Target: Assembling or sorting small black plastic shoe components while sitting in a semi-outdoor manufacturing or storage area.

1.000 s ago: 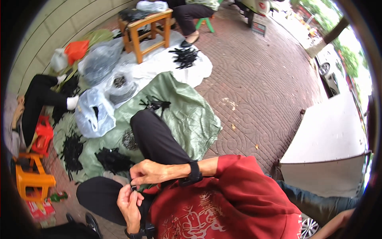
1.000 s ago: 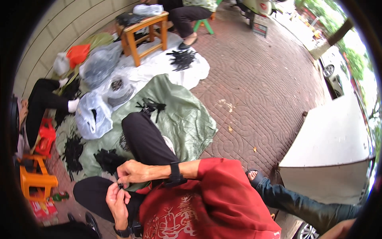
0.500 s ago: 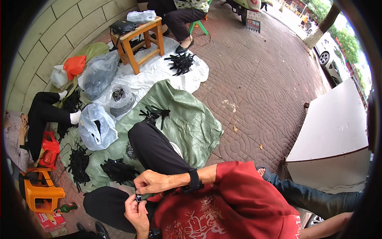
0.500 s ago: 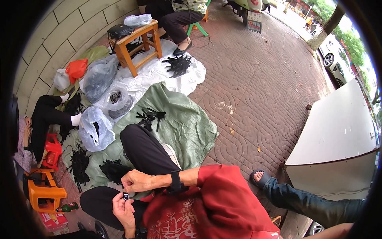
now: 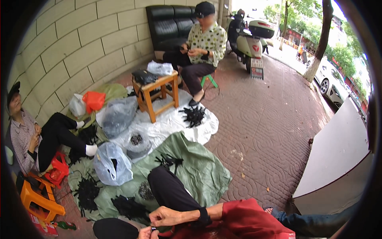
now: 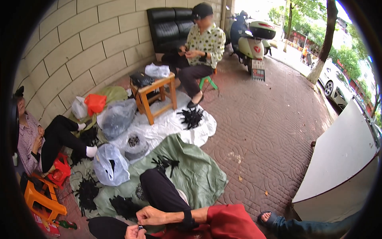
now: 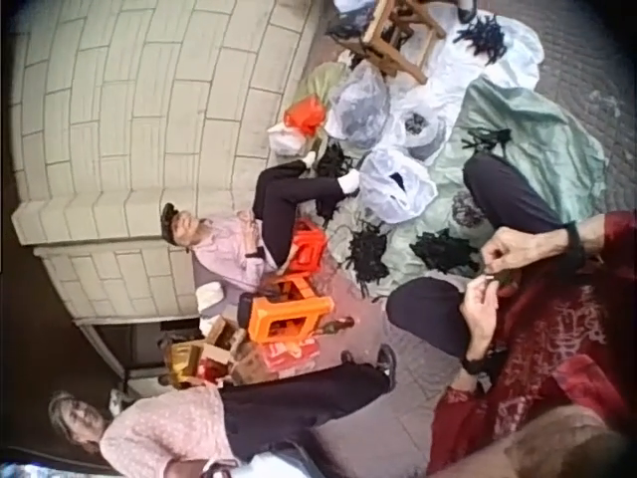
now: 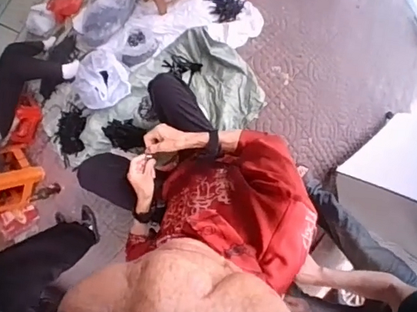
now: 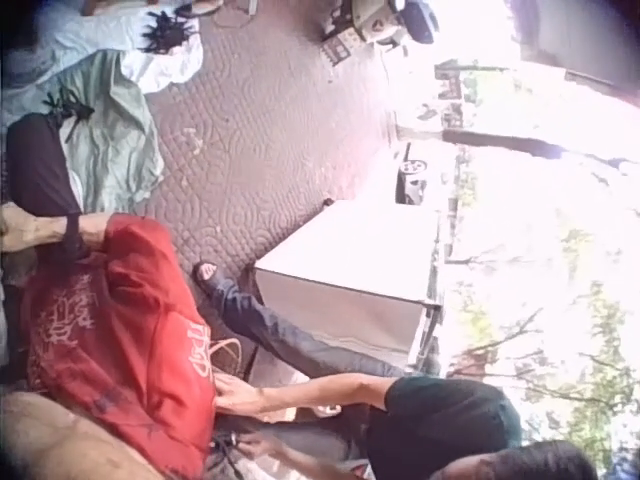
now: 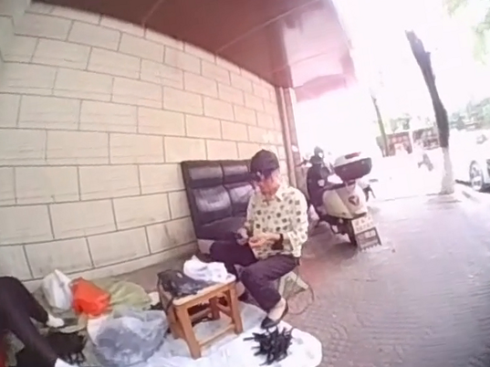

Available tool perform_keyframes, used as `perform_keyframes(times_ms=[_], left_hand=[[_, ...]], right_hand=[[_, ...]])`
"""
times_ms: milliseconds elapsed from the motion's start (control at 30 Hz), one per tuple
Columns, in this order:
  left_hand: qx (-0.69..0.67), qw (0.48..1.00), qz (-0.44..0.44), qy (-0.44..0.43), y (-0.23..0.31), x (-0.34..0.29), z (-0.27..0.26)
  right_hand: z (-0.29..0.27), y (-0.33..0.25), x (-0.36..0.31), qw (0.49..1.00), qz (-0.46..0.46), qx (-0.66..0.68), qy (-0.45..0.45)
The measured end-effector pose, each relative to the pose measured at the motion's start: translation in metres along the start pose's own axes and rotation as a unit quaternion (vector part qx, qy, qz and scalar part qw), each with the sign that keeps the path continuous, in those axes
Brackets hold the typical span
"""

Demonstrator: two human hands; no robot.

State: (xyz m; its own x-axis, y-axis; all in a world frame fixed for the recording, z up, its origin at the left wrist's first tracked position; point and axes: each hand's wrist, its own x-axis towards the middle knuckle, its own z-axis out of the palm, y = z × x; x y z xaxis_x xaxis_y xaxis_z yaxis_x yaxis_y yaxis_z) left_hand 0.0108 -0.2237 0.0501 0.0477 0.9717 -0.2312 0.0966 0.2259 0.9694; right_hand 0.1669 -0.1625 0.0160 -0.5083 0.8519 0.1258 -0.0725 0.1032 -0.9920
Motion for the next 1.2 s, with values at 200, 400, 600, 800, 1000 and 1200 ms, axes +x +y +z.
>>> perform_keyframes(times_ms=[200,400,600,800,1000,1200], left_hand=[[-0.028,0.999,-0.006,-0.032,0.0,-0.004,0.001],[-0.046,0.998,0.044,-0.003,-0.005,-0.007,-0.009],[0.048,0.995,0.091,-0.001,0.01,0.008,-0.002],[-0.038,0.998,0.049,0.019,-0.001,0.0,-0.008],[-0.043,0.996,0.077,-0.011,-0.004,-0.002,-0.012],[-0.086,0.989,-0.068,-0.103,-0.007,0.013,-0.012]], right_hand=[[0.003,-0.005,-0.001,0.998,-0.016,-0.052,0.03],[0.009,-0.011,0.011,0.999,0.032,-0.021,-0.017],[-0.004,-0.016,0.0,0.991,0.118,-0.054,0.003],[0.002,-0.02,0.006,0.955,0.236,0.168,-0.057],[0.005,-0.013,0.0,0.954,0.215,0.198,-0.059],[-0.006,-0.03,-0.001,0.983,0.181,0.034,0.001]])
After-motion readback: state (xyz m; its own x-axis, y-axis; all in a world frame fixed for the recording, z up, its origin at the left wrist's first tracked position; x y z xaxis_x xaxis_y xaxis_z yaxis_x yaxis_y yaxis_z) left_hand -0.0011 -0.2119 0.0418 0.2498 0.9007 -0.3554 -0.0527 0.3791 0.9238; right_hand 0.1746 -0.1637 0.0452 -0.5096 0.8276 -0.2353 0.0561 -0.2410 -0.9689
